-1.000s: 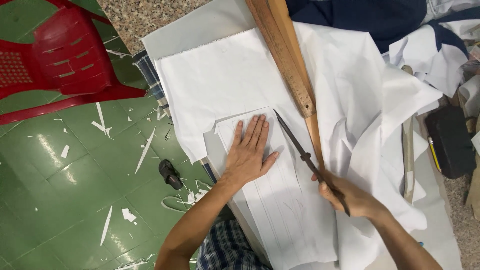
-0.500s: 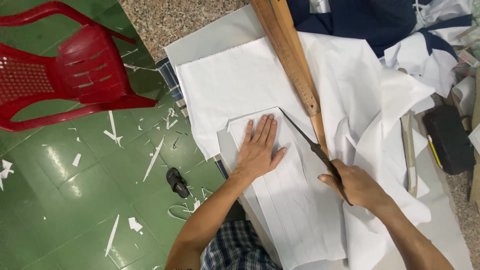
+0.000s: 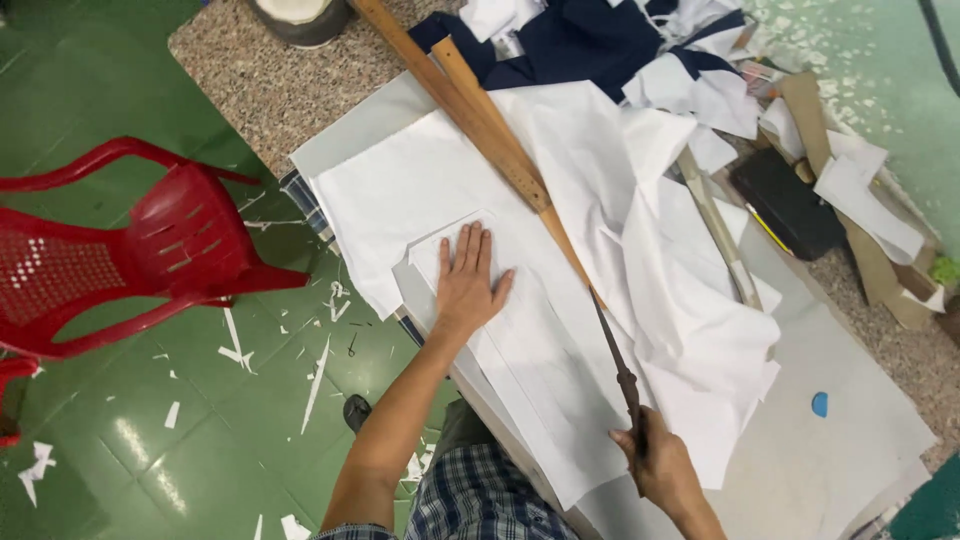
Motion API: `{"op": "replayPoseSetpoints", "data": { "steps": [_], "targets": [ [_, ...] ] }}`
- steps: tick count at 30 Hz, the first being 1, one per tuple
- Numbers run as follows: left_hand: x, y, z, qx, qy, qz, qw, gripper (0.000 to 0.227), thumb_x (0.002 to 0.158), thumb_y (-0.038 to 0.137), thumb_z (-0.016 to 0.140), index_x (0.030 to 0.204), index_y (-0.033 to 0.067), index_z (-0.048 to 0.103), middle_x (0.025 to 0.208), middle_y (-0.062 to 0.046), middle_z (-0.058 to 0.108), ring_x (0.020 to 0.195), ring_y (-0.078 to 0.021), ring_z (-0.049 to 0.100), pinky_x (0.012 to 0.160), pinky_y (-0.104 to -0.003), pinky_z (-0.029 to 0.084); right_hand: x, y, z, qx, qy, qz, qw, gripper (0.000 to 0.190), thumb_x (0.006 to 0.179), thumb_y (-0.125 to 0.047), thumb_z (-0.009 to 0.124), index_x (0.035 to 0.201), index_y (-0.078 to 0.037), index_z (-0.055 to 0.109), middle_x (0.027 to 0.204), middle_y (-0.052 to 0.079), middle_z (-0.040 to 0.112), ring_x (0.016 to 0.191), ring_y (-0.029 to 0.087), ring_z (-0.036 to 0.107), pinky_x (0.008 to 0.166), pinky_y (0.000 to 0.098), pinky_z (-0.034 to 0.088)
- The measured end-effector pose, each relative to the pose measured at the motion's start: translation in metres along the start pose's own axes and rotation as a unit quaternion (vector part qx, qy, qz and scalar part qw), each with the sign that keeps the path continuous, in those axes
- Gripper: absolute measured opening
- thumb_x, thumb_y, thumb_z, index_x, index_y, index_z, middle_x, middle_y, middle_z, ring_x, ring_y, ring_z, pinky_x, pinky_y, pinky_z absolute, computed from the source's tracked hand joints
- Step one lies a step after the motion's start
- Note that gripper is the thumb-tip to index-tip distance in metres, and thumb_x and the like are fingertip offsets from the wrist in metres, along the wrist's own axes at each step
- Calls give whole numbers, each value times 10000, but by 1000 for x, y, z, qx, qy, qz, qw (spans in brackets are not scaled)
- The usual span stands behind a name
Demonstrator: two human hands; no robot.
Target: The person cuts white fabric pieces using shears on a work table, following drawn lines. They also use an iron to press the fabric and a ruler to measure or align sections. The person handles multiple fabric pieces, cutting them into strips and smaller shapes.
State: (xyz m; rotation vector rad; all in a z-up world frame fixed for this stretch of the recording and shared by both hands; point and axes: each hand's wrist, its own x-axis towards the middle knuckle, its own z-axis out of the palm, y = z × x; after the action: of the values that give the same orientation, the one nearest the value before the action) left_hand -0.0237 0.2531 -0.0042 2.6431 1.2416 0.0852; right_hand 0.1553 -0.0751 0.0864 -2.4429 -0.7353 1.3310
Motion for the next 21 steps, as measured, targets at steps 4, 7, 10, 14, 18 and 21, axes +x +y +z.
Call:
{"op": "replayPoseSetpoints", "data": {
  "steps": [4,7,10,14,18,21],
  "targets": [
    [-2,3,-2,-7,-6,6,1000,800,1051,572,232,1600,-10,248,1703,-180,168,1586,-285,113,1273,-547,-34,-2,38,57,-46,183,-89,978,469,906,-422,679,1232,-129,515,1160,-9,801,902,270,807,684,471,621],
    [-1,4,2,-10,-5,17,1000,808,1052,566,227,1599,-28,241,1697,-187,194,1585,-309,107,1267,-557,-22,-7,20,77,-8,188,-1,982,628,938,-442,628,1430,-128,398,971,209,723,592,444,708,639,574,532],
    [-2,5,6,-6,3,41,999,821,1063,576,245,1615,-30,193,1708,-209,120,1590,-341,44,1262,-572,-54,-10,0,101,58,209,-25,976,883,901,-373,695,1623,-183,224,1377,226,604,1167,404,666,766,557,578],
    [15,35,-16,52,-51,374,925,888,1005,699,350,1626,81,212,1692,-225,141,1563,-391,120,1251,-588,71,-12,-21,122,57,349,-81,932,921,864,-310,733,1586,7,257,1607,313,339,1499,430,354,1159,553,408],
    [29,74,9,-8,-136,553,822,813,984,682,389,1615,172,333,1704,-117,225,1560,-316,231,1252,-568,129,-45,-44,80,277,331,194,881,863,871,-178,725,1606,-94,278,1625,234,347,1369,453,483,1141,633,385],
    [37,104,10,-5,-118,524,843,762,971,655,427,1578,194,413,1523,-84,498,1374,-335,439,1203,-601,217,-92,-50,17,336,393,301,801,544,1026,14,625,1484,-77,346,1377,307,588,708,418,675,516,538,642]
  ]
}}
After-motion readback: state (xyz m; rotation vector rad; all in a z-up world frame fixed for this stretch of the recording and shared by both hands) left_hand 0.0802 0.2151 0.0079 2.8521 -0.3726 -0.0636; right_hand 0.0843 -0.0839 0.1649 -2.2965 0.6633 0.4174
